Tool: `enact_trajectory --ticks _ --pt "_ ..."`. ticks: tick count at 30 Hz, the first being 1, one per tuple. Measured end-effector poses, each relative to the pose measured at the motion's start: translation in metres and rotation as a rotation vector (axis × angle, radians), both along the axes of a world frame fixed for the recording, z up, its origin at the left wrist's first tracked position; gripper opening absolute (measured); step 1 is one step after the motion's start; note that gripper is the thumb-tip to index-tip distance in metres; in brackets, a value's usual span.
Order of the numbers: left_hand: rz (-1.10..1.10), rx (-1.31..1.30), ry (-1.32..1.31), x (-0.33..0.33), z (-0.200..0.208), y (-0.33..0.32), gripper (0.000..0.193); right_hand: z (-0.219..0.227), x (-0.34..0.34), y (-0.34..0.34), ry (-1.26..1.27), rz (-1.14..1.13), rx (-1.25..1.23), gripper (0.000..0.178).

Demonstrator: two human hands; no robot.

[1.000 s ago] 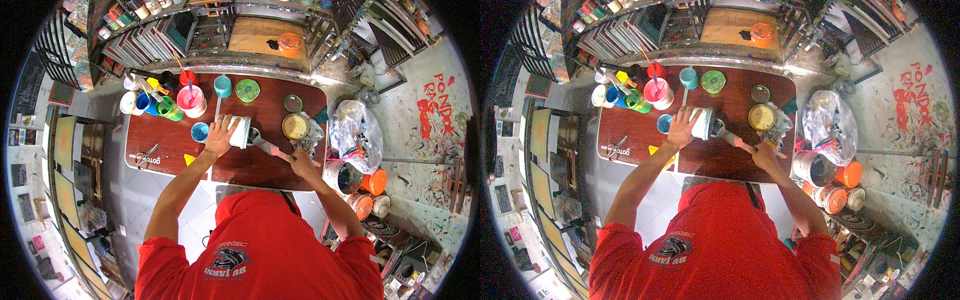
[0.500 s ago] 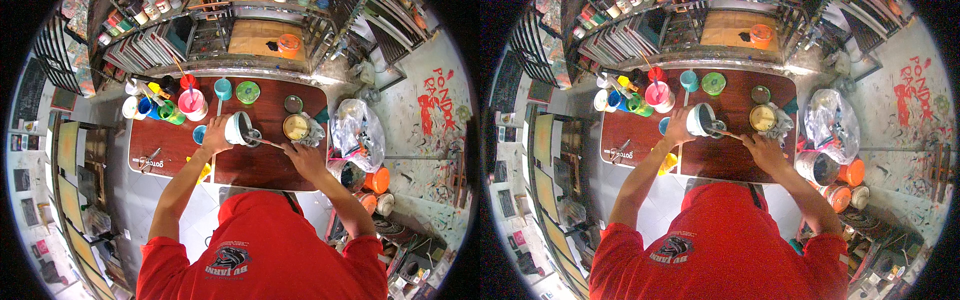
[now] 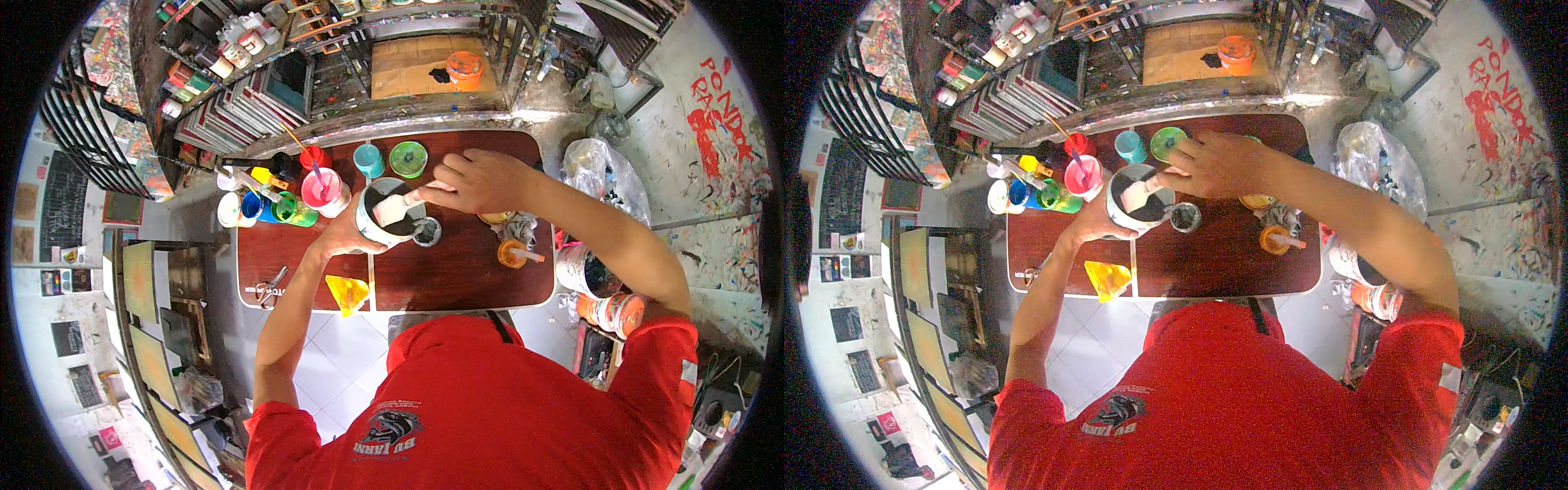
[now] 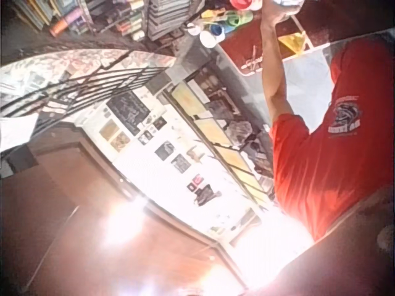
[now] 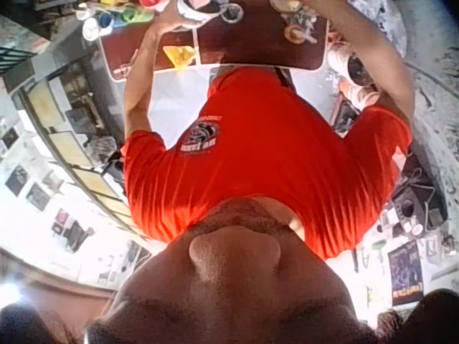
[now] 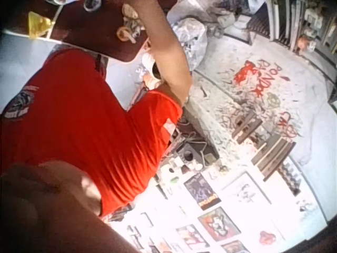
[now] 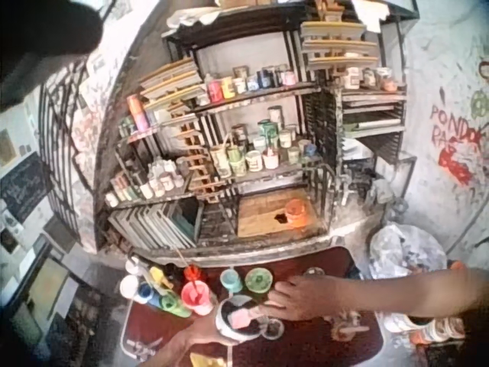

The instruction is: The person retrieves a container from a shelf, places it on a table, and mixes the contents using a wooden stick.

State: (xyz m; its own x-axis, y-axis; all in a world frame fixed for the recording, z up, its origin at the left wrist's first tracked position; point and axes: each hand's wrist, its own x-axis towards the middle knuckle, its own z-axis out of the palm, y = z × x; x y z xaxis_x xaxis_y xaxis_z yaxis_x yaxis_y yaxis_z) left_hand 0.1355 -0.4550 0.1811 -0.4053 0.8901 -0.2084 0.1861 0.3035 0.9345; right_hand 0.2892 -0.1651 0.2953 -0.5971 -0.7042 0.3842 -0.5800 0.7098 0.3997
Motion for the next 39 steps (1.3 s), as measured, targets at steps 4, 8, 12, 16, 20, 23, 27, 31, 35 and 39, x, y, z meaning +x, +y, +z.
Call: enact_trajectory --ticks 4,8,12,16,20,23,27,31,35,39 --pt "-0.042 -0.048 0.004 0.01 0.02 0.007 0.12 0.0 -0.03 -0.002 0.02 0.015 0.03 0.038" --pt "-0.051 -0.067 0.079 0.01 0.025 0.007 0.117 -0.021 -0.039 -0.006 -0.12 -0.125 -0.016 0.035" --pt "-0.007 -0.02 0.258 0.008 0.03 0.01 0.114 -0.03 -0.036 -0.015 -0.41 -0.338 -0.061 0.032" --pt "-0.015 -0.045 0.481 0.009 0.023 0.008 0.113 -0.029 -0.029 -0.009 -0.598 -0.41 -0.09 0.025" --pt "-0.018 0.047 0.627 0.012 0.017 0.014 0.108 -0.04 -0.019 0.007 -0.81 -0.465 -0.245 0.018" --pt "0.03 0.1 0.684 0.015 0.01 0.015 0.102 -0.051 -0.009 0.007 -0.953 -0.533 -0.39 0.022" --pt "0.04 0.138 0.782 0.018 -0.003 0.024 0.098 -0.118 0.016 0.028 -1.072 -0.505 -0.715 0.021" --pt "0.088 0.151 0.826 0.029 -0.006 0.02 0.097 -0.125 0.034 0.014 -1.306 -0.533 -1.0 0.032" --pt "0.155 0.18 0.869 0.034 -0.016 0.018 0.098 -0.122 0.041 0.003 -1.62 -0.63 -1.174 0.044" --pt "0.199 0.183 0.953 0.038 -0.02 0.017 0.1 -0.162 0.046 -0.001 -1.942 -0.505 -1.593 0.039"
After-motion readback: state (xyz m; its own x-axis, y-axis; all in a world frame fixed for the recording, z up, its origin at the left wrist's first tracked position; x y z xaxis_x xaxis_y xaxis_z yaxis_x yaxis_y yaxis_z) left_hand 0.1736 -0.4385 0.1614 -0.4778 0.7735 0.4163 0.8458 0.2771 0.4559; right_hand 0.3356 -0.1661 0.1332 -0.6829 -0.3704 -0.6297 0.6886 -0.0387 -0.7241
